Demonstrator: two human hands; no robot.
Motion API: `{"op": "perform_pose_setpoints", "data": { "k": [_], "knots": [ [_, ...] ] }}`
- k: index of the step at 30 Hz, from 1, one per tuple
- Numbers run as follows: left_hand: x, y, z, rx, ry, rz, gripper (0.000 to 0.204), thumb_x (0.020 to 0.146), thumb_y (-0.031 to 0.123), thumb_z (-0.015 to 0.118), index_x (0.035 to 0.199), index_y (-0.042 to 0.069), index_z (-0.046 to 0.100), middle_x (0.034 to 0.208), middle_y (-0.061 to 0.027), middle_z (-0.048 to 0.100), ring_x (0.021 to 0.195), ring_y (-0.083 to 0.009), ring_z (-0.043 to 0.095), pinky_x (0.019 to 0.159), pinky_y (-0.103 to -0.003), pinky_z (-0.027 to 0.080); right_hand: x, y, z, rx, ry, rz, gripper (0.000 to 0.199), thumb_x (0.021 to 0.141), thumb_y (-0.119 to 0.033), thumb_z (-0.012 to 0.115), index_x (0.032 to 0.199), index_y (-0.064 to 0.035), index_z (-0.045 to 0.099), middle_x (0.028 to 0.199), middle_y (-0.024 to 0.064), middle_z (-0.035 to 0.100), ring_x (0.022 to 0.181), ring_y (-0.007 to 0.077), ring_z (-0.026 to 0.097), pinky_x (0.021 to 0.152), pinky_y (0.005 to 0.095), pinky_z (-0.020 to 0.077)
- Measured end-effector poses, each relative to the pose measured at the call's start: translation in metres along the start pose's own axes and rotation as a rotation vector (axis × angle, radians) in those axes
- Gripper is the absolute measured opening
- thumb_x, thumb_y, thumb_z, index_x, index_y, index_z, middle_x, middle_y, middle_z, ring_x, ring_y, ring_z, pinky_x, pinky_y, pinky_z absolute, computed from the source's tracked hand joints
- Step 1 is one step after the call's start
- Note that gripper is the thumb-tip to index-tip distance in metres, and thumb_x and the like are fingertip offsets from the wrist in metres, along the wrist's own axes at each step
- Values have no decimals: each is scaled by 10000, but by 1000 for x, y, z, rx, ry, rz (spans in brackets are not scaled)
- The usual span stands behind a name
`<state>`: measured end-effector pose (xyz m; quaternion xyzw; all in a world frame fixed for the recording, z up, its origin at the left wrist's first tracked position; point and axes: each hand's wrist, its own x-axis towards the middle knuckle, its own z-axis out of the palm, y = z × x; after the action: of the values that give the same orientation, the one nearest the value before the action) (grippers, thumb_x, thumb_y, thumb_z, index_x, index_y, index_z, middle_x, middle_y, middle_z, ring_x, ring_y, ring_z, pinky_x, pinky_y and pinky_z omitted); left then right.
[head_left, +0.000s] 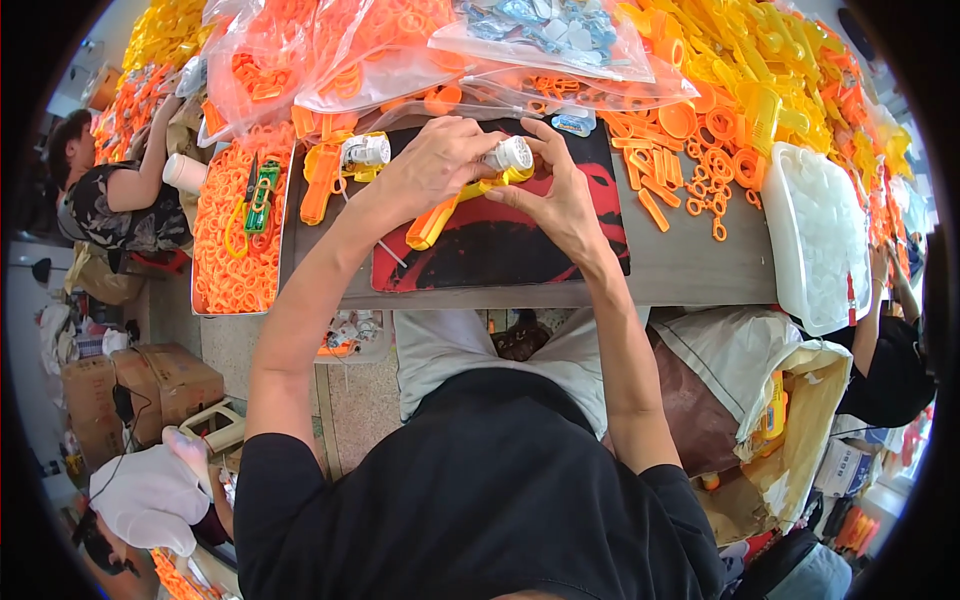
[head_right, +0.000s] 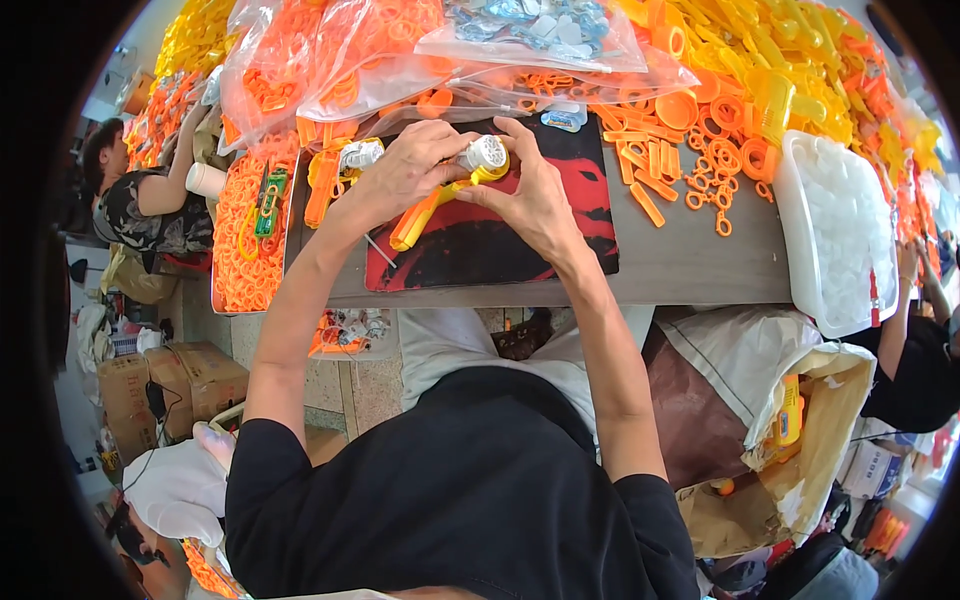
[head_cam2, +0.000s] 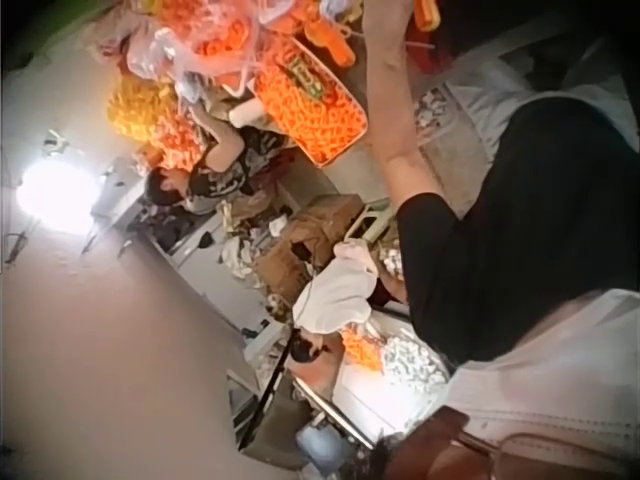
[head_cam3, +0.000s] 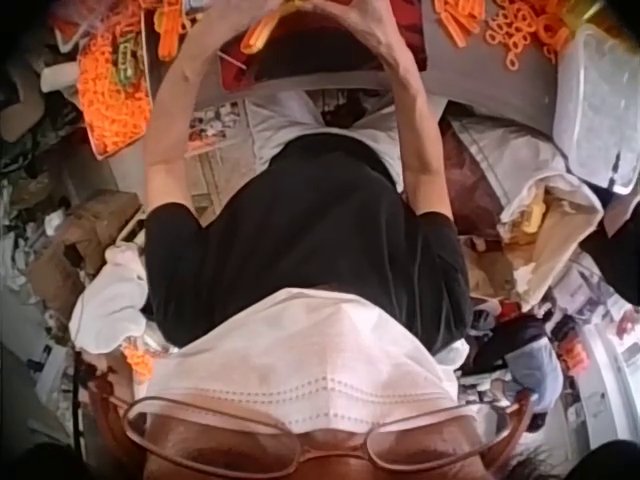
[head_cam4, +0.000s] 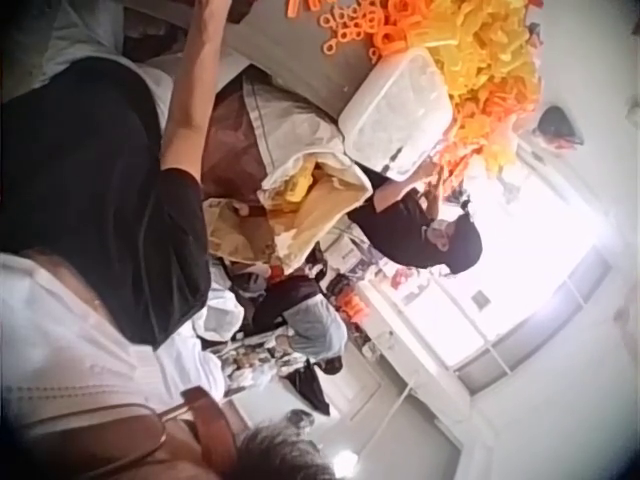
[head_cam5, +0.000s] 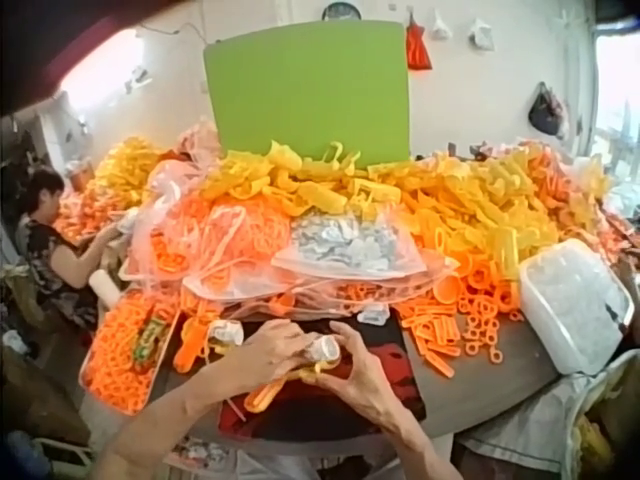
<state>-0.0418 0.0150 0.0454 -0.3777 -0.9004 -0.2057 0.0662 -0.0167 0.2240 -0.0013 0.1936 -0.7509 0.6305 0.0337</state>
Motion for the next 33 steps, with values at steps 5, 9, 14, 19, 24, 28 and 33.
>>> {"op": "perform_pose_setpoints", "data": {
  "k": [5, 9, 14, 19, 24, 28, 33],
  "knots": [
    [14, 12, 19, 130, 8, 119, 363, 860, 126, 713, 1210, 43, 663, 942, -91, 623, 977, -274, 617, 926, -416, 469, -11, 14, -14, -107, -40, 55, 881, 753, -129, 889, 1478, -17, 401, 1312, 163, 620, 1130, 235, 635, 982, 367, 517],
    [-14, 14, 48, 37, 160, -44, 371, 785, 69, 748, 1154, 64, 708, 1003, -64, 616, 971, -270, 594, 904, -402, 478, -44, 19, -17, -494, -7, -83, 762, 756, -180, 858, 1425, -95, 502, 1341, 142, 593, 1257, 319, 534, 1071, 413, 394],
    [-25, 8, 55, -115, 278, -123, 446, 782, 94, 768, 1218, 48, 689, 1021, -81, 658, 949, -283, 580, 879, -396, 483, -87, 23, -113, -885, 747, -16, 176, 874, -55, 703, 1049, -55, 688, 1065, 123, 682, 1009, 314, 625, 894, 415, 495],
    [-15, 7, 69, -532, 705, -366, 263, 948, 166, 709, 1167, 20, 706, 1046, -114, 704, 967, -226, 650, 888, -339, 503, -120, 62, -197, -1140, 731, 237, 133, 900, -150, 707, 991, -52, 708, 1009, 123, 672, 975, 325, 633, 868, 416, 504],
    [-59, 33, 57, -86, 730, -490, 143, 890, 197, 754, 931, 74, 694, 944, -56, 639, 921, -237, 592, 878, -395, 430, -115, 57, -170, -1150, 883, 191, 136, 901, -135, 726, 1018, -69, 711, 1013, 114, 664, 967, 285, 642, 897, 409, 507],
    [-48, 58, 67, 115, 636, -444, 159, 827, 223, 802, 904, 131, 698, 968, -32, 620, 959, -241, 561, 922, -414, 377, -73, 13, -84, -696, 619, -69, 189, 882, -114, 749, 1056, -58, 703, 1129, 129, 664, 1077, 297, 623, 950, 404, 493],
    [-34, 40, 76, 141, 623, -335, 148, 813, 168, 793, 942, 142, 723, 921, 25, 664, 943, -202, 570, 936, -403, 372, -34, 2, 8, -587, 189, -206, 461, 840, -128, 776, 1258, -75, 589, 1304, 160, 604, 1253, 368, 530, 1115, 469, 346]
  ]
}}
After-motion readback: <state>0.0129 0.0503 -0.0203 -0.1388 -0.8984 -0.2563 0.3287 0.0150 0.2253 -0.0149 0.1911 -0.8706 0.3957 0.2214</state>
